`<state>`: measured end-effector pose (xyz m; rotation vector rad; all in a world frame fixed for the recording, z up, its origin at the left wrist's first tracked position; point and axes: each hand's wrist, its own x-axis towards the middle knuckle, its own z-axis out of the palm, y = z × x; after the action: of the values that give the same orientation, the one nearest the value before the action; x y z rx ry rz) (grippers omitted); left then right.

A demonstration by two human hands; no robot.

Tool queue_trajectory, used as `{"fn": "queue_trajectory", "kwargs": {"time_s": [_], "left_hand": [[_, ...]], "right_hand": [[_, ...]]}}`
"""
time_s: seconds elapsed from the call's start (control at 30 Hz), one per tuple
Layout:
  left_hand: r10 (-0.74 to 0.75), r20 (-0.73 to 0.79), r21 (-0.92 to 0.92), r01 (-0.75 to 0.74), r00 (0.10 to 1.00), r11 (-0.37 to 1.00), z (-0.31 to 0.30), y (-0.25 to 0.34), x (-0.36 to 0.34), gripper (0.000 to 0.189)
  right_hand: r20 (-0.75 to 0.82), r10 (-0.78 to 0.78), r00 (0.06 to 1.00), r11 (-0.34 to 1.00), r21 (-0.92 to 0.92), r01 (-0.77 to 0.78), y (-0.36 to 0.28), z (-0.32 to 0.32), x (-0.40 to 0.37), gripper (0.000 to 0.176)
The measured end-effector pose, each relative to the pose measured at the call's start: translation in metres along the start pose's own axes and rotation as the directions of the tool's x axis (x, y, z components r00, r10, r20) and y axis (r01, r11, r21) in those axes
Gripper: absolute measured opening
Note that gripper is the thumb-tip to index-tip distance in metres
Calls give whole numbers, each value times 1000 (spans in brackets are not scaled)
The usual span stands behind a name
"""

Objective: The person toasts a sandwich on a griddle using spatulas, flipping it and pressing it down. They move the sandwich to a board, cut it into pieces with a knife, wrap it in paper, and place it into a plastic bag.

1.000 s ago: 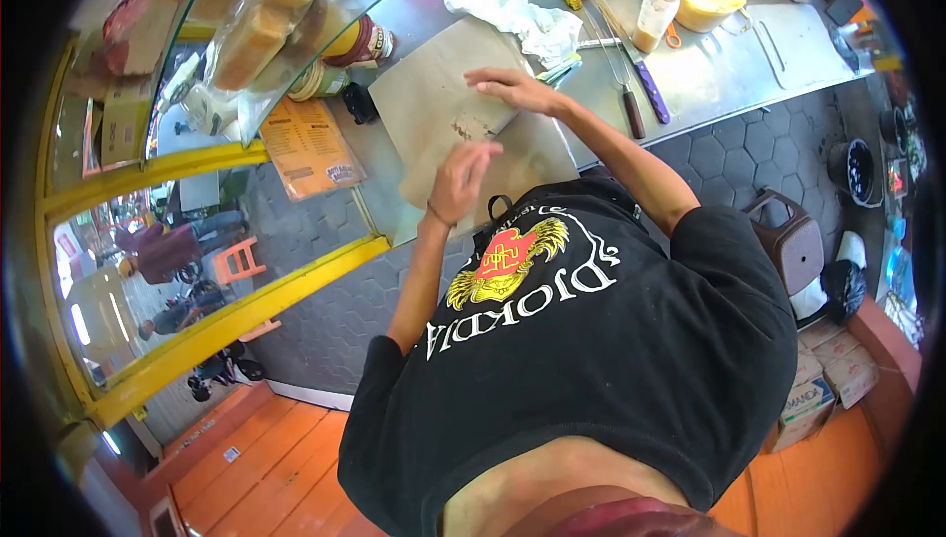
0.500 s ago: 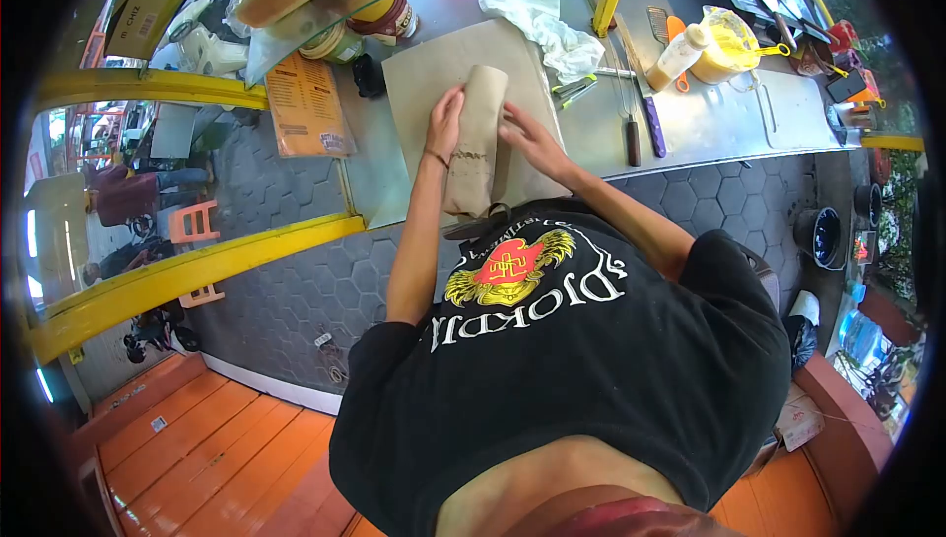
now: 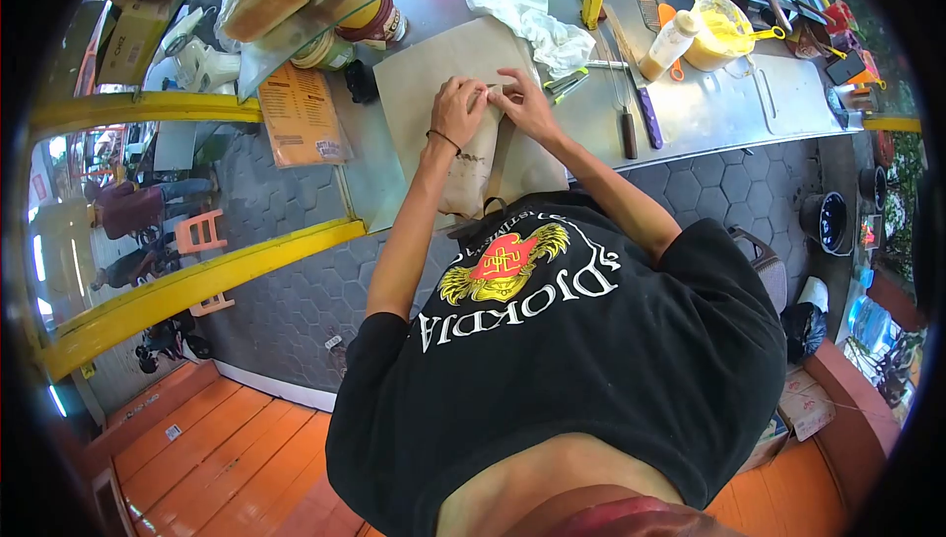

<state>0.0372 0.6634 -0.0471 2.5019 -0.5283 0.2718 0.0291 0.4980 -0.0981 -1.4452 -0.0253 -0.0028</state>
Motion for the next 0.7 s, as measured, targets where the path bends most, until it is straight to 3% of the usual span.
{"fn": "queue_trajectory", "kwargs": {"time_s": [0.07,0.1,0.13,0.2,0.23,0.27,0.3,0.33,0.37,0.43,0.47,0.5,0.53,0.57,0.63,0.67,0.7], "left_hand": [[57,16,23,-58,998,998,2,-3,3,21],[109,28,49,-110,994,993,4,-5,2,21],[113,43,47,-115,993,992,6,-5,4,21],[238,108,-50,-233,965,971,9,-7,11,23],[238,120,-50,-234,964,971,11,-7,14,23],[70,259,-219,-12,963,976,12,-7,19,24],[-75,418,-340,232,905,911,13,-6,22,25],[-80,429,-333,240,900,912,11,-3,22,25],[-75,432,-305,224,899,925,10,-1,23,25],[-70,437,-272,206,897,940,13,-2,25,25],[-97,402,-358,253,911,899,13,-2,21,26],[-123,365,-445,289,923,847,16,-3,20,27],[-116,367,-443,284,923,851,17,-6,23,27],[-80,368,-410,239,926,880,17,-9,23,27],[-52,373,-374,201,926,905,17,-10,23,28],[-100,414,-417,286,905,863,18,-10,22,28],[-142,458,-452,367,878,813,18,-10,21,29]], "right_hand": [[106,-150,983,950,-258,173,-6,-7,-3,32],[120,-60,991,903,-416,105,-7,-12,-7,25],[109,-53,993,907,-411,94,-8,-21,-8,25],[225,-260,939,735,-585,344,-11,-45,-6,19],[291,-246,925,629,-678,381,-19,-62,-3,24],[285,-243,927,635,-675,375,-11,-80,1,24],[314,-302,900,459,-780,426,-1,-97,5,29],[352,-349,868,265,-852,452,2,-103,3,35],[345,-346,872,277,-851,447,5,-105,0,35],[392,-63,918,213,-893,396,-7,-111,1,44],[385,-59,921,226,-893,388,-7,-111,-3,44],[365,-152,918,337,-854,396,-9,-112,-6,42],[336,-247,909,433,-801,413,-12,-115,-2,41],[332,-248,910,435,-802,411,-15,-116,0,41],[293,39,955,848,-515,124,-36,-105,2,45],[293,45,955,852,-510,117,-35,-98,3,45],[404,-13,915,802,-542,251,-32,-90,6,46]]}}
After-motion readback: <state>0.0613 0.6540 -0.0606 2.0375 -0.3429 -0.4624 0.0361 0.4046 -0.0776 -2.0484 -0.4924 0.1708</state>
